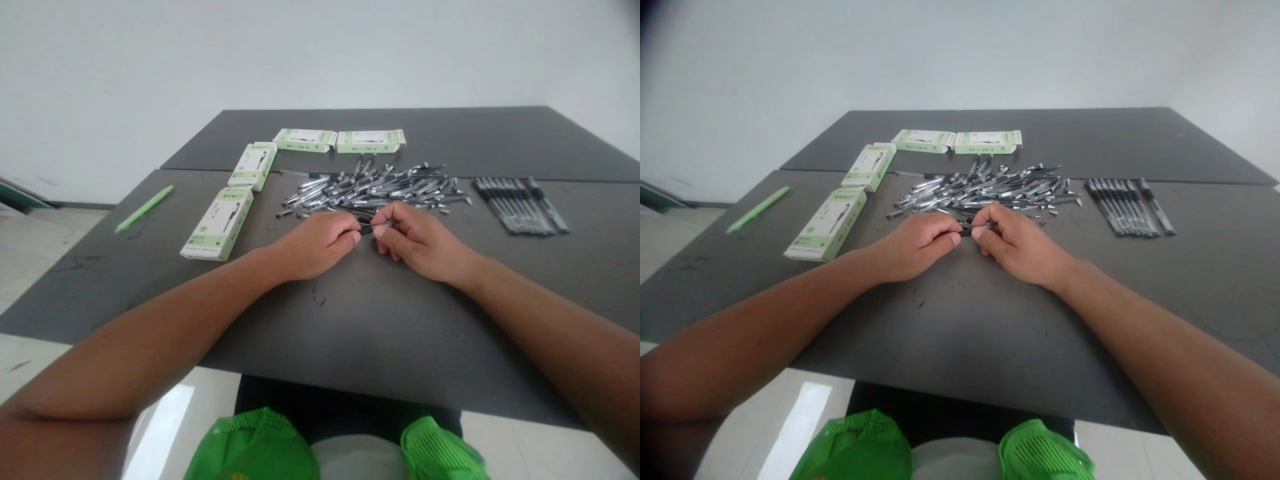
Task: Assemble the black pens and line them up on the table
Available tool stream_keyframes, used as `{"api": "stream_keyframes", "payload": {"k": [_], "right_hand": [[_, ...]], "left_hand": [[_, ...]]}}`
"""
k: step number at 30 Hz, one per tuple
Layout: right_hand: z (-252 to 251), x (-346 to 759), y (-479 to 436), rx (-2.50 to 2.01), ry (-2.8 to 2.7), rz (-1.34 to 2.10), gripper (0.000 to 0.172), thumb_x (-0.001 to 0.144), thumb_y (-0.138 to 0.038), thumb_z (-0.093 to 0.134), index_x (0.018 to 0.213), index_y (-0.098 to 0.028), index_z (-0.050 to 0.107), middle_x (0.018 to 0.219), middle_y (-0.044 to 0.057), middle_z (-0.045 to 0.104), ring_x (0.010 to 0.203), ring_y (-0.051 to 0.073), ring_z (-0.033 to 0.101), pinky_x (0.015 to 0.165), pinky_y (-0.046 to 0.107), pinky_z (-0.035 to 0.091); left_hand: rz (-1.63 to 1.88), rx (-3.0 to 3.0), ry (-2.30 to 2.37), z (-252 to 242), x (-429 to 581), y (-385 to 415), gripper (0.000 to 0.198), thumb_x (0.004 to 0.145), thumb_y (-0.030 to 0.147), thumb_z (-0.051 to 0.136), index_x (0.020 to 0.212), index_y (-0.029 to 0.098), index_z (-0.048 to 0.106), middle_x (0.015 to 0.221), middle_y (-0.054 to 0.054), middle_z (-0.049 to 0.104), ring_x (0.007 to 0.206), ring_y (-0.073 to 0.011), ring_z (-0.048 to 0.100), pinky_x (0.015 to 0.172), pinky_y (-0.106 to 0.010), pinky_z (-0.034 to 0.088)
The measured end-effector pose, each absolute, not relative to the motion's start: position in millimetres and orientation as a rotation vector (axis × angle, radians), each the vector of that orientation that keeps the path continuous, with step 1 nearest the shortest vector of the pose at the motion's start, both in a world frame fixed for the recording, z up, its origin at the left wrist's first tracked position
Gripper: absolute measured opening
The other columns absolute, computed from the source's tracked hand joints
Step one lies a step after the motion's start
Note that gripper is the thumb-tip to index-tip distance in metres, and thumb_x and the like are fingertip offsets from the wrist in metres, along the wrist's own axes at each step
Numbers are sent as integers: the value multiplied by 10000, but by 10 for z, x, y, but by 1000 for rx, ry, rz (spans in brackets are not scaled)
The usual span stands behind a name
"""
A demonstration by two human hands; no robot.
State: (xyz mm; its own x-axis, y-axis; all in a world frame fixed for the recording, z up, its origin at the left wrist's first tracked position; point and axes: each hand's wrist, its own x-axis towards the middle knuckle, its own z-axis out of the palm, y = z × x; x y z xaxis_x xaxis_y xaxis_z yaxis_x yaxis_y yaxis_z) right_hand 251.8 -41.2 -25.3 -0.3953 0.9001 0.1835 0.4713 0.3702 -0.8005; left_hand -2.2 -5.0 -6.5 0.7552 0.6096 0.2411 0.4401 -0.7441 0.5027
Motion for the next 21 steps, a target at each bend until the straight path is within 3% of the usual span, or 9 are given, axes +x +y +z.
{"api": "stream_keyframes", "payload": {"k": [21], "right_hand": [[-232, 2507, -414, -1252, -2033, 818, 339, 1126, -529, 576, 1013, -223, 663, 803, 17, 723, 644, 158, 633, 619, 306, 458]], "left_hand": [[561, 2549, 784, -84, -20, -34, 245, 1084, 291, 527, 990, 164, 715, 913, -48, 738, 822, -189, 648, 781, -331, 467]]}}
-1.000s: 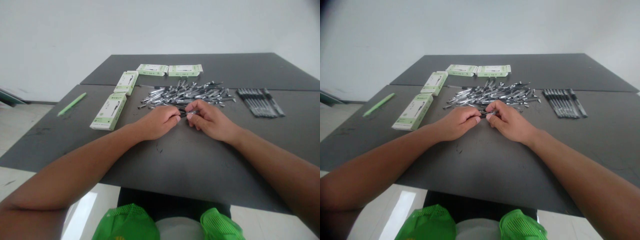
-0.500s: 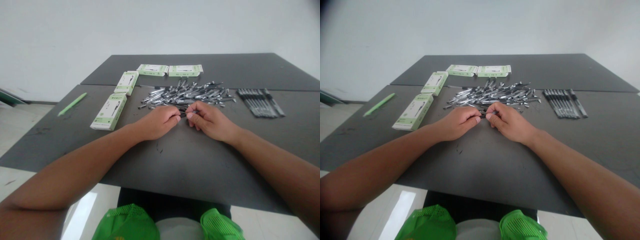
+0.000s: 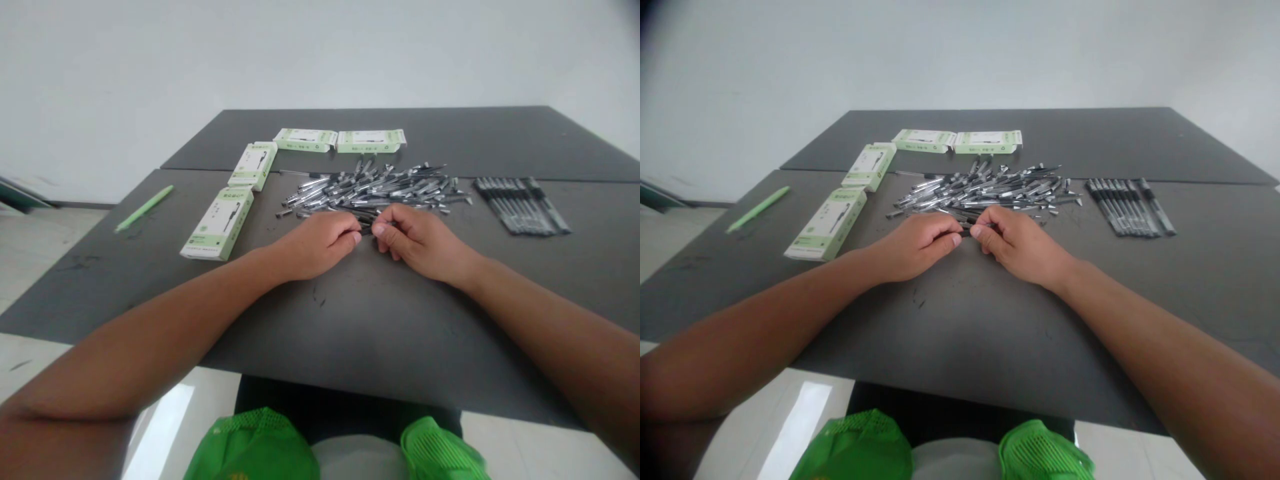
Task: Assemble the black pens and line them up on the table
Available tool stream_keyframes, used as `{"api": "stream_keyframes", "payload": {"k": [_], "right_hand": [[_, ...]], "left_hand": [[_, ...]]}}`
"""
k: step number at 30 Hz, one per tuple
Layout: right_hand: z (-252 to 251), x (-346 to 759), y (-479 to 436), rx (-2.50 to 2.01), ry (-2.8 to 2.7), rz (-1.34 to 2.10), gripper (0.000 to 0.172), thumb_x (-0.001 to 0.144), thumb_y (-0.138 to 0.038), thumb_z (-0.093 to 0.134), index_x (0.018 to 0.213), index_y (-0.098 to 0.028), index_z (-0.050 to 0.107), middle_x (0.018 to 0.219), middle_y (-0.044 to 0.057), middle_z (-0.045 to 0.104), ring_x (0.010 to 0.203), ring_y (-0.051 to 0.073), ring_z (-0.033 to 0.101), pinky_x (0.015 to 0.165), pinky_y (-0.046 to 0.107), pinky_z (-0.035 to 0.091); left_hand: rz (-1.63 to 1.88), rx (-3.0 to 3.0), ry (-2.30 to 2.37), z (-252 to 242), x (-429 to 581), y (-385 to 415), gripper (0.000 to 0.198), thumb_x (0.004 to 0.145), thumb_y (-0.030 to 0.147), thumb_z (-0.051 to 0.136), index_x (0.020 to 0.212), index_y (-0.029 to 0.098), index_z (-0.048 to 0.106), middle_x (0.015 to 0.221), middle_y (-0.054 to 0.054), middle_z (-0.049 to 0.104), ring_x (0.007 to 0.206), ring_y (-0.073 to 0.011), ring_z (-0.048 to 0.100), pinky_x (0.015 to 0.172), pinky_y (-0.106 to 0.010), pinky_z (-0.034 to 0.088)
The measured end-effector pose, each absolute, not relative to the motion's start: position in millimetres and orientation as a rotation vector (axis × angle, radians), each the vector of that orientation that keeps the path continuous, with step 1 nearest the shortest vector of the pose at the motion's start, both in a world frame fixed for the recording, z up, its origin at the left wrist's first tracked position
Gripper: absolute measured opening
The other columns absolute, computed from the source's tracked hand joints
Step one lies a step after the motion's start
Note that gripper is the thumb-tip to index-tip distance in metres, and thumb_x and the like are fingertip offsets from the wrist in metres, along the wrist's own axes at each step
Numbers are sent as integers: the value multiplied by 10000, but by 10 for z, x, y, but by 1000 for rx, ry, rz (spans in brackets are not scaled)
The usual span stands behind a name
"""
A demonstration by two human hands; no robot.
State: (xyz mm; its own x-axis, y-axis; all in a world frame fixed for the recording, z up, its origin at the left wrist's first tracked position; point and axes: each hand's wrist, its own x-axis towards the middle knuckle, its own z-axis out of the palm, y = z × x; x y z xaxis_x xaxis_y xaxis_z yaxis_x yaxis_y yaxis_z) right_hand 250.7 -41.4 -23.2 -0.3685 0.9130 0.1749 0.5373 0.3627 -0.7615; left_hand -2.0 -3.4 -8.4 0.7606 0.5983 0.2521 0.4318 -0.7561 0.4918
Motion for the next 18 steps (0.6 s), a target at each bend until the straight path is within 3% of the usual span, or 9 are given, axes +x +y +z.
{"api": "stream_keyframes", "payload": {"k": [14, 18], "right_hand": [[-206, 2506, -415, -1277, -2010, 870, 478, 1093, -658, 580, 908, -226, 663, 752, 17, 711, 596, 154, 608, 594, 303, 436], [-207, 2516, -419, -1237, -2034, 851, 414, 1071, -633, 637, 988, -230, 680, 821, 37, 726, 687, 186, 632, 636, 320, 454]], "left_hand": [[571, 2546, 774, -74, -24, -42, 231, 1085, 283, 529, 992, 163, 703, 918, -48, 734, 824, -186, 646, 778, -323, 455], [562, 2545, 796, -74, -30, -39, 243, 1090, 313, 527, 1003, 170, 703, 935, -50, 743, 842, -193, 658, 782, -328, 467]]}}
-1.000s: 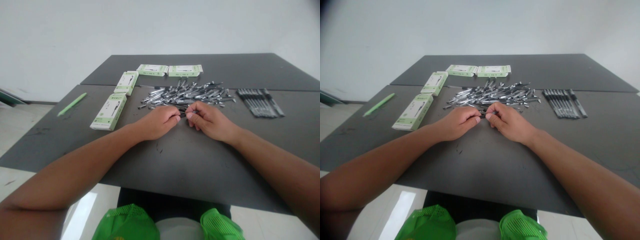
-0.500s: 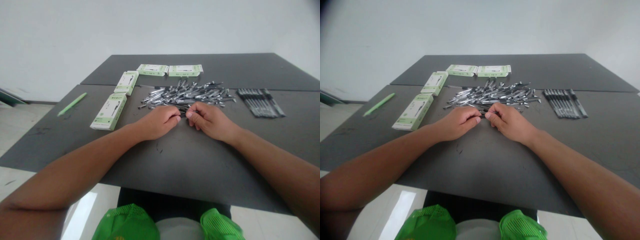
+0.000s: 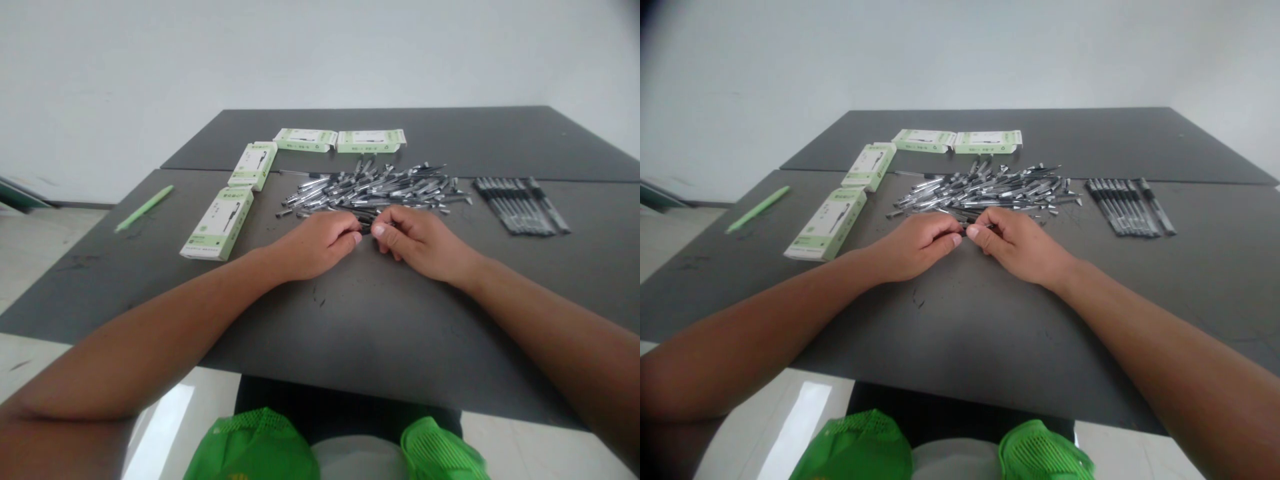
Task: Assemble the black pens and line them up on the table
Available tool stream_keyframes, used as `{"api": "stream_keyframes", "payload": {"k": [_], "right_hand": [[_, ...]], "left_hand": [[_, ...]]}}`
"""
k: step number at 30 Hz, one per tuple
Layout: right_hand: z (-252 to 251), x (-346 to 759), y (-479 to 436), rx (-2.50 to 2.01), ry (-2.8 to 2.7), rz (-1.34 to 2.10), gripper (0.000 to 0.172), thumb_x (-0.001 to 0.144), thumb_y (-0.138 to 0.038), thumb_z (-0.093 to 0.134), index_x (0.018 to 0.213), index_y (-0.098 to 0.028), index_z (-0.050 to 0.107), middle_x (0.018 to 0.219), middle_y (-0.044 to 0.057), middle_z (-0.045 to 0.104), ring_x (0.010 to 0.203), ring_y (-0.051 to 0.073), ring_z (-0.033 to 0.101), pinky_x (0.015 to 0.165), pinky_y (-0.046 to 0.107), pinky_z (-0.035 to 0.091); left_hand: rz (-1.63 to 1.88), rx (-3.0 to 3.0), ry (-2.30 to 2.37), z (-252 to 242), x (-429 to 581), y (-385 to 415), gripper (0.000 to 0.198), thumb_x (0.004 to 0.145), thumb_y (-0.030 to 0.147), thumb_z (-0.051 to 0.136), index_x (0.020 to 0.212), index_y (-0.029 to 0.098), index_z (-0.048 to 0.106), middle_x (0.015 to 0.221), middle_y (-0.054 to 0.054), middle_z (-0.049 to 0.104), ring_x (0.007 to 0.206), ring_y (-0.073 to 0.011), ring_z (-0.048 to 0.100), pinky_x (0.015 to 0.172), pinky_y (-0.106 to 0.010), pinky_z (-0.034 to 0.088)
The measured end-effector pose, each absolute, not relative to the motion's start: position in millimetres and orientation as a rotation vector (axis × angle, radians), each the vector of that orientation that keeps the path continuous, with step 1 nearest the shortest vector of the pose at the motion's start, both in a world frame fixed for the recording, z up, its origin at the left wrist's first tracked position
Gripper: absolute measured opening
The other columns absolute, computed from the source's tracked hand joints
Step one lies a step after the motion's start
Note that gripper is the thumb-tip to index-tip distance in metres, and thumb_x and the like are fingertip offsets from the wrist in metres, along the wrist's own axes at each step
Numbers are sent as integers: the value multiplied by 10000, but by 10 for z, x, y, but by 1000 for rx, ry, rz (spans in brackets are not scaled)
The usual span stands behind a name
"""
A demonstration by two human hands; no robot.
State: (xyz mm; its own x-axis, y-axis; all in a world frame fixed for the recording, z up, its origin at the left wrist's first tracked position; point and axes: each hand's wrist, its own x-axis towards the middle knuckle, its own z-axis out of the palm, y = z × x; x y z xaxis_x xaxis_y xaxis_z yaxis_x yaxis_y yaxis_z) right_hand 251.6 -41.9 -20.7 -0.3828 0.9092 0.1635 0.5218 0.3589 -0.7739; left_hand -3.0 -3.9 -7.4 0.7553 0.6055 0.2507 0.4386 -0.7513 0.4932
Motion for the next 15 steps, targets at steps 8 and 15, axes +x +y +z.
{"api": "stream_keyframes", "payload": {"k": [8, 15], "right_hand": [[-254, 2534, -397, -1195, -2070, 859, 226, 1091, -452, 628, 1141, -232, 633, 831, 28, 710, 716, 195, 621, 672, 339, 463], [-236, 2531, -402, -1209, -2079, 832, 265, 1099, -480, 624, 1091, -218, 666, 822, 26, 721, 694, 176, 617, 658, 318, 452]], "left_hand": [[562, 2543, 819, -72, -28, -51, 250, 1088, 323, 526, 1042, 169, 717, 957, -59, 757, 868, -201, 673, 793, -334, 485], [555, 2545, 809, -72, -26, -54, 248, 1091, 309, 522, 1016, 167, 711, 934, -53, 745, 839, -190, 654, 802, -328, 482]]}}
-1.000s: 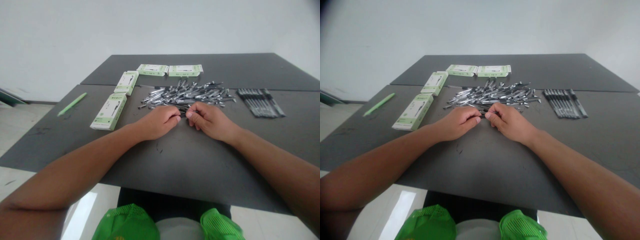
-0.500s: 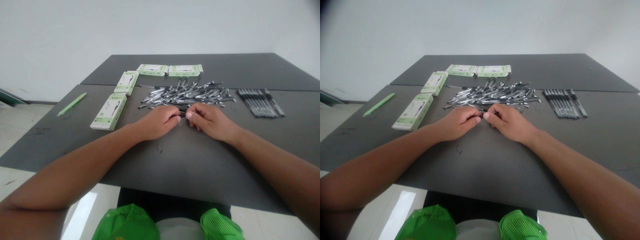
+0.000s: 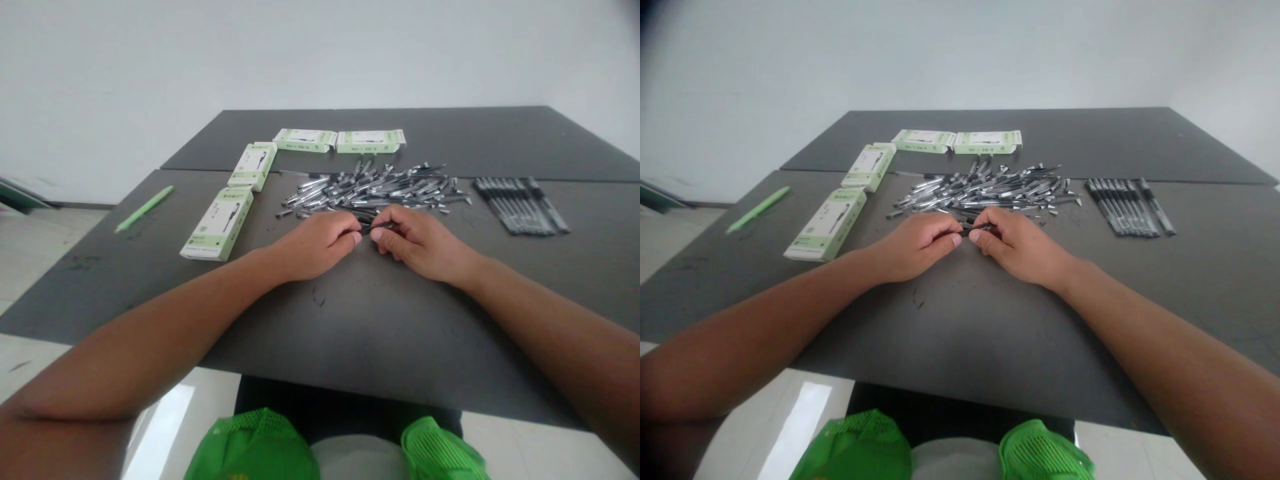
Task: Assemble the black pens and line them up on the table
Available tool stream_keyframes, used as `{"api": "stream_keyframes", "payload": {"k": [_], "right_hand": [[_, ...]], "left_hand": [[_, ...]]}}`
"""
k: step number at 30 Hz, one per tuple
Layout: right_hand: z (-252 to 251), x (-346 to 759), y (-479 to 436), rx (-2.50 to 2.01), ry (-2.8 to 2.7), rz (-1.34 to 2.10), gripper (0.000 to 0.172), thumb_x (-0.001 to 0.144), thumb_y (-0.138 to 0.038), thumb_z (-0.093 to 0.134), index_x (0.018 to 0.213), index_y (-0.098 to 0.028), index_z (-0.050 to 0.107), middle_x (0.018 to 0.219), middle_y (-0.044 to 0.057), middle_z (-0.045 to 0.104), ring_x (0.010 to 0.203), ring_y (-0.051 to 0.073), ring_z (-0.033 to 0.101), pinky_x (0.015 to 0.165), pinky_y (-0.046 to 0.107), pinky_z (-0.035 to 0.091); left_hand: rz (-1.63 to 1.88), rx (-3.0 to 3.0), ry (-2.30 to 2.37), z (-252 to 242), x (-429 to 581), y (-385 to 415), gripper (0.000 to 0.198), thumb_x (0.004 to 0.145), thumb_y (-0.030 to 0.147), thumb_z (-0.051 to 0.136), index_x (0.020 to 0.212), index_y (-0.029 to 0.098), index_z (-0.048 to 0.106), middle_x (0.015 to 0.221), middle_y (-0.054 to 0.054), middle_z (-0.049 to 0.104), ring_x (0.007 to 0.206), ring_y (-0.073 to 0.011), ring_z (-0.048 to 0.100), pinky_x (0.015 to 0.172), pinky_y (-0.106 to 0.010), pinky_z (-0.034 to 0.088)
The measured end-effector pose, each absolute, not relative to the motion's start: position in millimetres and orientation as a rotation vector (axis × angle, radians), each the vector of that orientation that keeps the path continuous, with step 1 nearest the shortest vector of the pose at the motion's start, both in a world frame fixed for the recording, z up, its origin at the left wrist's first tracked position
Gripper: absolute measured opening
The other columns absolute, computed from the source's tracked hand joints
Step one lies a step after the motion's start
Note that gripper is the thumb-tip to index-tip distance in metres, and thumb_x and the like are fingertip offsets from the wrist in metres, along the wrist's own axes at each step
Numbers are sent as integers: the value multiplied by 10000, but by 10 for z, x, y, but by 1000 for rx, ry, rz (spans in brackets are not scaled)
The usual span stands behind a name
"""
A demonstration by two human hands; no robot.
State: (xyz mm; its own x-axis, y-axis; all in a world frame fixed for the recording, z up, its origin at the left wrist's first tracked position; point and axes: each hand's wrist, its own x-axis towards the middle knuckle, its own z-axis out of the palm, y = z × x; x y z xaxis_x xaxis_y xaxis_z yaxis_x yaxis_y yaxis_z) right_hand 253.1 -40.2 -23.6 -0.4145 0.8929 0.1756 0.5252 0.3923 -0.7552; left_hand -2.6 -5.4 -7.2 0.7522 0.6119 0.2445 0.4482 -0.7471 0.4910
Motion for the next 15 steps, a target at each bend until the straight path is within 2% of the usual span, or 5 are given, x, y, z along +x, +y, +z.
{"api": "stream_keyframes", "payload": {"k": [15], "right_hand": [[-228, 2525, -393, -1230, -2055, 846, 373, 1056, -599, 678, 986, -233, 697, 788, 25, 735, 681, 189, 635, 643, 318, 453]], "left_hand": [[551, 2532, 795, -61, -28, -57, 232, 1076, 315, 531, 1029, 173, 708, 948, -55, 751, 859, -200, 670, 806, -340, 487]]}}
